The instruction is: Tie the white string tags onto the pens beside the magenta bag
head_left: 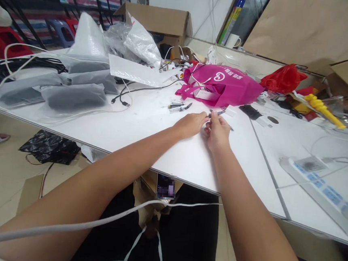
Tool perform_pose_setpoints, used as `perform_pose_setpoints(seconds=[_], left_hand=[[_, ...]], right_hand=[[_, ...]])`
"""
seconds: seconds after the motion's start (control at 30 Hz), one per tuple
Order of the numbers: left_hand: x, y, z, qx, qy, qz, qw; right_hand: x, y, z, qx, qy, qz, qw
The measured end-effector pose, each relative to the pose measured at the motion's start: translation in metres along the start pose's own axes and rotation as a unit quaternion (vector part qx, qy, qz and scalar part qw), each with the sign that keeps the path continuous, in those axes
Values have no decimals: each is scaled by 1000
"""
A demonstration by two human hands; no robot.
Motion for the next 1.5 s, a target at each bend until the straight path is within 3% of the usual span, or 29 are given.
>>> perform_pose_setpoints(seconds=[0.17,0.27,0.33,0.4,0.5,0.83,1.03,1.37,1.5], left_hand=[[-2,-2,2,-6,12,-4,1000],[-4,-1,2,-11,-33,12,999],[-6,0,1,-21,-91,30,995],[-6,2,1,-30,-149,48,987],[-3,6,5,-19,-200,54,978],[4,9,5,-6,-226,44,973],[2,7,7,-2,-244,51,969],[4,8,11,12,-239,41,970],[1,8,8,7,-273,55,960]], right_hand=[[0,5,-2,-5,-10,-28,1000],[15,3,-3,0,-70,-108,992],[37,-4,-3,-6,-150,-213,965],[58,-17,0,-20,-239,-319,917],[69,-29,6,-29,-315,-398,861],[57,-22,15,27,-322,-408,854],[64,-24,4,-26,-320,-419,849],[61,-26,8,-21,-340,-412,845],[64,-20,-10,-91,-307,-413,853]])
Point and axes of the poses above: each hand's wrist, its own y-axis towards the middle knuckle, its own z-axis out of the palm, x = y × z, the point moved 10 cm from there along y, towards the middle knuckle, and after that the axes turned 8 degrees about -z, right-handed, at the moved point
